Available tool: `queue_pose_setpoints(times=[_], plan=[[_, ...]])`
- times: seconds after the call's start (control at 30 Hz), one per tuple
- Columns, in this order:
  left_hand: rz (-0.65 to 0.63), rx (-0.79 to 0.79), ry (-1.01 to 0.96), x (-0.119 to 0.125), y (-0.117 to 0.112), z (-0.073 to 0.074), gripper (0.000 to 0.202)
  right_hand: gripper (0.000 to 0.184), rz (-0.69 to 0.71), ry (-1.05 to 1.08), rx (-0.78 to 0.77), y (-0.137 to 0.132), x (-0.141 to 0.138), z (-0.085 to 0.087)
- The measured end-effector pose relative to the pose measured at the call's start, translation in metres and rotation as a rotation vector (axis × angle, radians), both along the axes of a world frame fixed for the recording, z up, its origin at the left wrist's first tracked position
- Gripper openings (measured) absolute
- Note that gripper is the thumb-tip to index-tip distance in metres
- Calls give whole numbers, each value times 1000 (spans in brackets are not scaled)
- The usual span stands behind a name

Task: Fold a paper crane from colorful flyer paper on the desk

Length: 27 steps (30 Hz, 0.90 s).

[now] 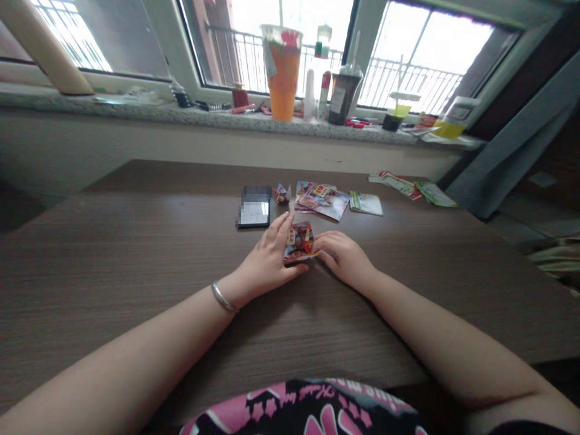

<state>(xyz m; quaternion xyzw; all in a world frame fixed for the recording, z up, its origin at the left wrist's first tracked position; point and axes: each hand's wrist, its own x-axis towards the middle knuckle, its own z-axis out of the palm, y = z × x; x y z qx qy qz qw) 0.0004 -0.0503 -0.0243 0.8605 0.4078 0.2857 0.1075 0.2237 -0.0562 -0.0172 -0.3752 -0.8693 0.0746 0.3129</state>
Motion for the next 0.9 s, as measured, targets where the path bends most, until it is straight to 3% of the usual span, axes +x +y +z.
queue_pose_setpoints(times=[0.33, 0.63, 0.9], plan=[[8, 55, -19, -1, 2, 3, 98, 16, 35, -25, 133, -13, -2, 9], [-65, 41, -33, -1, -2, 12, 49, 17, 13, -5, 164, -18, -4, 9], [-136, 35, 0, -2, -4, 10, 52, 21, 33, -37, 179, -17, -3, 10]])
